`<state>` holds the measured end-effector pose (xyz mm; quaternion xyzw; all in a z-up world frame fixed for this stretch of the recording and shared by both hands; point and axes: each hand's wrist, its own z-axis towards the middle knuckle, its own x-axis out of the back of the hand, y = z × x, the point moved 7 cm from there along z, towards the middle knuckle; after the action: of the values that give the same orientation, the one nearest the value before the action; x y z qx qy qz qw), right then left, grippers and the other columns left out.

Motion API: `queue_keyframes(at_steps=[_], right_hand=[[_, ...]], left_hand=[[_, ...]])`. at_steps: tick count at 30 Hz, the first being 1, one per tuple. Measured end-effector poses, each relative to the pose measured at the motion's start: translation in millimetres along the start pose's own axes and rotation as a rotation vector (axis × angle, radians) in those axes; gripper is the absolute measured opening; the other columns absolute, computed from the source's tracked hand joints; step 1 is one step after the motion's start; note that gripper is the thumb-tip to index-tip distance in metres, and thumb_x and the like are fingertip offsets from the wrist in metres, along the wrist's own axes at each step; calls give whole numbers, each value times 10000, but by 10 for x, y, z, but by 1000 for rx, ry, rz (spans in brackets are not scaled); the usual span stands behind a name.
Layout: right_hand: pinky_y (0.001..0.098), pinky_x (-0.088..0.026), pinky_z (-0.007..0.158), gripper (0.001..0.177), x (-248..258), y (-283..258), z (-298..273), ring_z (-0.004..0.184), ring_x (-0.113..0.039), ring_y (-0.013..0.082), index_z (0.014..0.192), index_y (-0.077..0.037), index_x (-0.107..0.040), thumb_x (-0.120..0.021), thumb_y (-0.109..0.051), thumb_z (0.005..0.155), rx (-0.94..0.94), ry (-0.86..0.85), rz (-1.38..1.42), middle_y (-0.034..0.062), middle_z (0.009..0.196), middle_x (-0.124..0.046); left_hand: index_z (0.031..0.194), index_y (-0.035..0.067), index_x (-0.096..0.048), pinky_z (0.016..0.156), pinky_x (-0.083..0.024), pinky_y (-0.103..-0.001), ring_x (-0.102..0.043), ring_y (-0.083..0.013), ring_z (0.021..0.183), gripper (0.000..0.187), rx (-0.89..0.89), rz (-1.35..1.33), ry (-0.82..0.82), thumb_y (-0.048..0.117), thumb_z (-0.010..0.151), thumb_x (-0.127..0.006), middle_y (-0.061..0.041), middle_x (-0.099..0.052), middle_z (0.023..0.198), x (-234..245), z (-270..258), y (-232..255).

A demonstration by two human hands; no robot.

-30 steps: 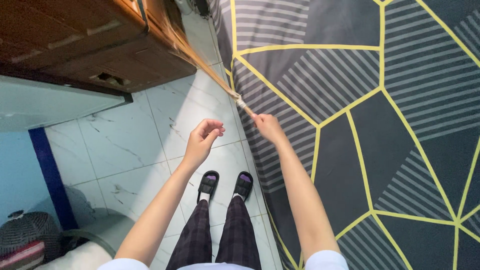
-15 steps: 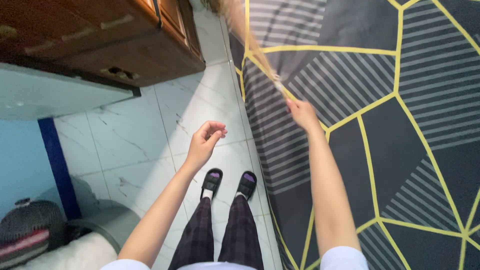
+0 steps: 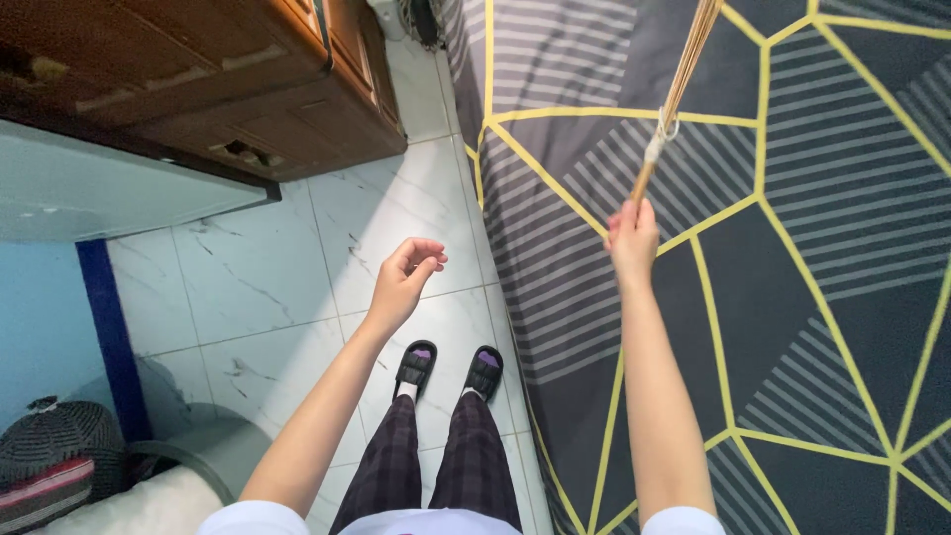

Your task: The person is tidying the bedroom by smoothing the bedsheet, using a small broom to dust the bed, and moving a pillow.

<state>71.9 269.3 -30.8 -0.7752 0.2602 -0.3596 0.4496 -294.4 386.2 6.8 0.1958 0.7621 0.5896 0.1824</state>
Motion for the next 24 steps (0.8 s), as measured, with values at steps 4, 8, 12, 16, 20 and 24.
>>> queue_keyframes(at_steps=[4, 8, 12, 16, 20, 24], right_hand=[[282, -556, 756, 640, 114, 208, 295, 830, -614, 143, 1579, -162, -289, -474, -469, 1050, 16, -236, 99, 73, 1054, -595], [321, -347, 1169, 714, 228, 681, 127, 1442, -449, 192, 1547, -31, -408, -491, -521, 1034, 84, -493, -97, 103, 1579, -484], [331, -290, 1210, 762, 750, 435, -942, 1495, -393, 196, 1546, -46, -412, -543, -533, 975, 3, -613, -213, 88, 1602, -448], [350, -268, 1229, 826, 1558, 1, -1683, 1525, -338, 196, 1581, -82, -366, -584, -543, 932, -36, -467, -326, 86, 1633, -407], [386, -198, 1246, 983, 2259, -287, -2120, 1578, -164, 216, 1602, -81, -228, -678, -566, 874, 131, -317, -428, 92, 1710, -182], [424, -197, 1248, 1126, 2689, -731, -2534, 1576, -129, 247, 1603, -114, -201, -773, -611, 770, 122, -135, -647, 89, 1710, -130]], left_hand=[[1141, 5, -640, 901, -562, -295, -692, -142, 999, 166, -57, -34, -1, 49, 992, -582, -55, -712, 1061, 12, -110, 23], [1182, 23, -652, 886, -571, -312, -707, -150, 999, 220, -49, 98, -12, 96, 977, -617, -74, -742, 1073, 63, -217, 211], [1328, 78, -591, 965, -516, -371, -676, -174, 1127, 483, -52, 361, -113, 250, 894, -718, -68, -729, 1218, -35, -423, 777], [1451, 110, -488, 1102, -427, -401, -590, -209, 1304, 746, -114, 479, -246, 379, 823, -788, -68, -658, 1381, -176, -466, 1058], [1558, 138, -364, 1187, -319, -411, -443, -246, 1454, 1001, -138, 501, -459, 466, 739, -837, -79, -517, 1545, -529, -286, 1258], [1603, 151, -293, 1210, -306, -393, -384, -265, 1500, 1150, -176, 617, -699, 518, 684, -878, -116, -423, 1606, -1057, 93, 1417]])
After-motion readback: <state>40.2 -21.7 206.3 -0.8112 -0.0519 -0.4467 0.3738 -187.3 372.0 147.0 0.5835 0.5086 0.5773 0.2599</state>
